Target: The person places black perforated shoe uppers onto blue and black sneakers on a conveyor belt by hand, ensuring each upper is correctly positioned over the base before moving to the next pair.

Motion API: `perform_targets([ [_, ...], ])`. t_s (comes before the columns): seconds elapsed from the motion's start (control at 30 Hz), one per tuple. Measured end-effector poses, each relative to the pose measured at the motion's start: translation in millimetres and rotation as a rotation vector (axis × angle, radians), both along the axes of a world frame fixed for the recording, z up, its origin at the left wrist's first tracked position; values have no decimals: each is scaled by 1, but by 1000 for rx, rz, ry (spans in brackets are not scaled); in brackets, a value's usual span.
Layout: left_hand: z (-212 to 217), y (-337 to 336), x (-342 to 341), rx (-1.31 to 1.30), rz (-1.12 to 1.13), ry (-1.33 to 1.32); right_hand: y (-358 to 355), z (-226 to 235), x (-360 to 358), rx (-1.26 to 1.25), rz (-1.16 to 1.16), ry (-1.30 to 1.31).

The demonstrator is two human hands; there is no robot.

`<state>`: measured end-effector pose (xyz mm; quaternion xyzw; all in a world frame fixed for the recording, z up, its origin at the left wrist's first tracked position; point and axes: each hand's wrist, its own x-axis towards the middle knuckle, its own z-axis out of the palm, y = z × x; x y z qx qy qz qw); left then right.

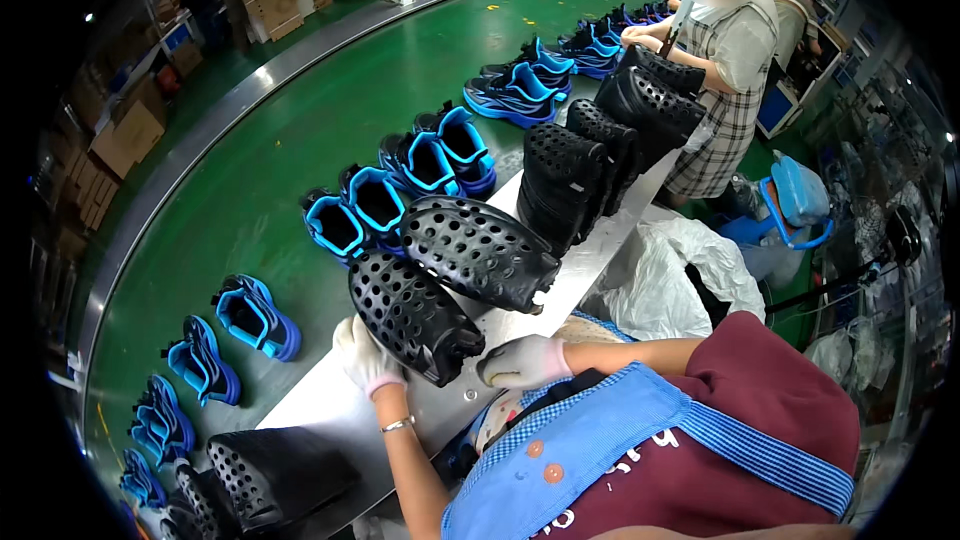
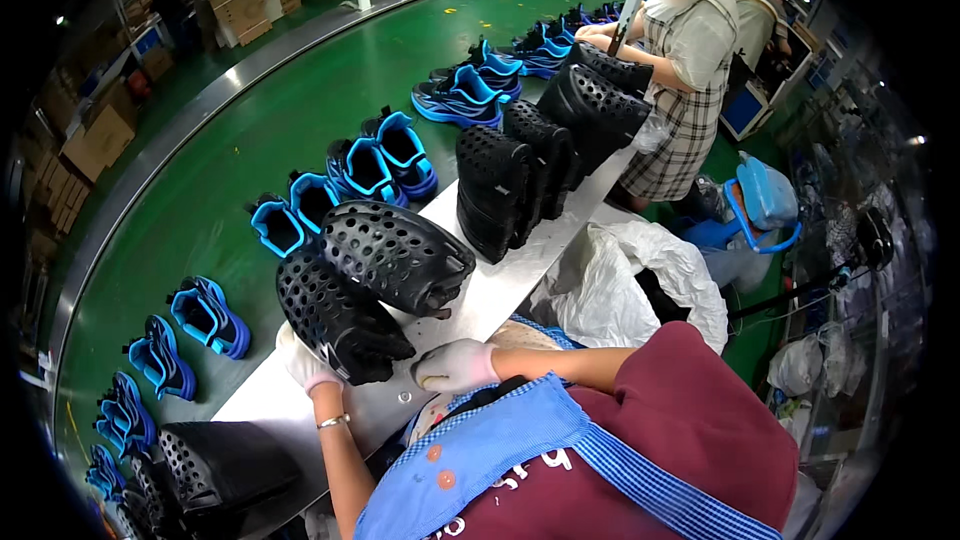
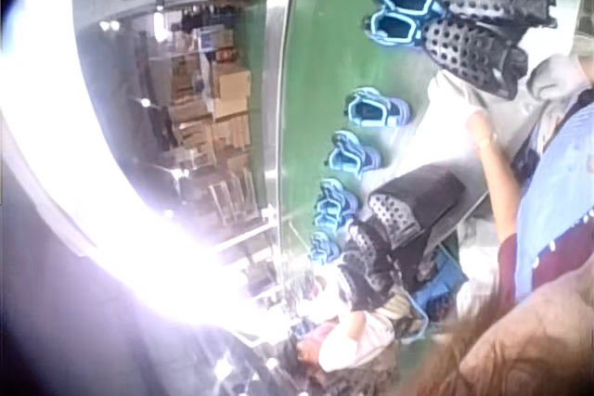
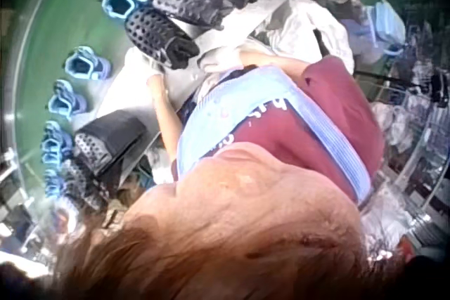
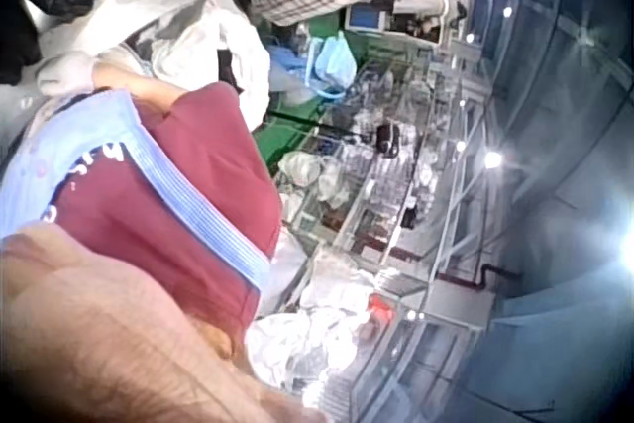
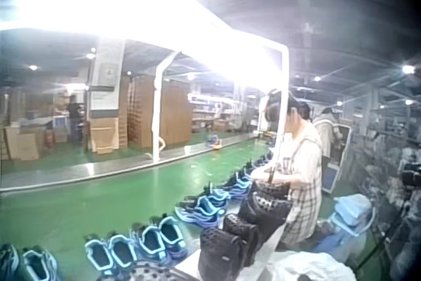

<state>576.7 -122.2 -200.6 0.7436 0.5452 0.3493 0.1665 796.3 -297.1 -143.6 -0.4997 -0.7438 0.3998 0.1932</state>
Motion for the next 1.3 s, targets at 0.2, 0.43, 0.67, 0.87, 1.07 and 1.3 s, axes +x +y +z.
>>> perform_targets([
  [0.2,7,17,6,13,-51,215,-32,9,37,-13,-188,-76],
  [0.43,6,38,-4,19,65,158,-199,48,180,-418,-1128,-511],
  [0.67,2,41,1,27,38,80,-560,66,206,-1391,-1361,-1100],
  [0.87,-6,44,1,1,82,115,-631,46,147,-1679,-1254,-1006],
  [1.07,1,43,19,-3,76,132,-344,53,147,-937,-1045,-831],
  [1.3,4,49,17,-135,119,-77,-84,67,106,75,-604,-588],
])
